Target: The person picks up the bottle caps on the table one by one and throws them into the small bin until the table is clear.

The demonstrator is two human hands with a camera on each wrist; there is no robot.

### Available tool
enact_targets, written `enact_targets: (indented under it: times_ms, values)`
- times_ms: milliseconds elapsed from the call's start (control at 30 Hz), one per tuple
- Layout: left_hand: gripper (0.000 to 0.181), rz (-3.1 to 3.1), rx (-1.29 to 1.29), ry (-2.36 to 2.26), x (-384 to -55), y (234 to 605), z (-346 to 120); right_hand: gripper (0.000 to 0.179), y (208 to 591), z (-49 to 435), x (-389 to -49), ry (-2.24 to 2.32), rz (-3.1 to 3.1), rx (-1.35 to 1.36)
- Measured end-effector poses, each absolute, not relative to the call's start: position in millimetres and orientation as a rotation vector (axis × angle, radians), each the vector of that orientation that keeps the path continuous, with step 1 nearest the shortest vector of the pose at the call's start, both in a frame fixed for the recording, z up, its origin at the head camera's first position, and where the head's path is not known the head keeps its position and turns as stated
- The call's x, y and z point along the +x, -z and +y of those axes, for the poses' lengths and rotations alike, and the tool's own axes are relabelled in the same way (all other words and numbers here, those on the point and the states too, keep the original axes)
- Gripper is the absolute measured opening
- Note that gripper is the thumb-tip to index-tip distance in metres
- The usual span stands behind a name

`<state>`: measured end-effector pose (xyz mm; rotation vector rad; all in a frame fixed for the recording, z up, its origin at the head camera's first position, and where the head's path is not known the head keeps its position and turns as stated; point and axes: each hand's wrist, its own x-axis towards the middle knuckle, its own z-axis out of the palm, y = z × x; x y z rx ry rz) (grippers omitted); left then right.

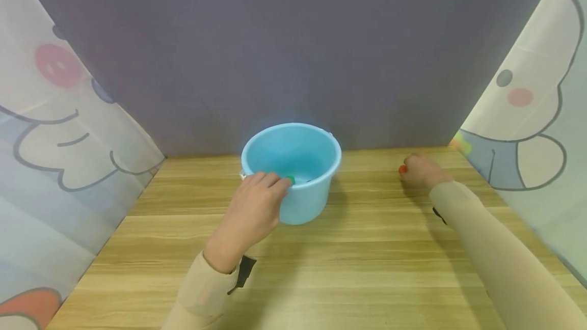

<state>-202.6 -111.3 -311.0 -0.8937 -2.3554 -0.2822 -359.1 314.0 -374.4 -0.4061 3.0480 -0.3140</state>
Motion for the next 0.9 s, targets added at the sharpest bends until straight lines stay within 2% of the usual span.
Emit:
enact_targets:
  times_ms: [433,900]
  values:
    - [0.019,-2.343,-0.892,0.277,-203.0,312.3,-111.4,0.027,384.2,317.7,-362.0,0.277,3.038,-0.402]
    - [0.02,-2.341,-0.892,0.282,-203.8,313.1,-111.0,0.017,383.8,317.2,-360.7,0.227,3.045,-0.427]
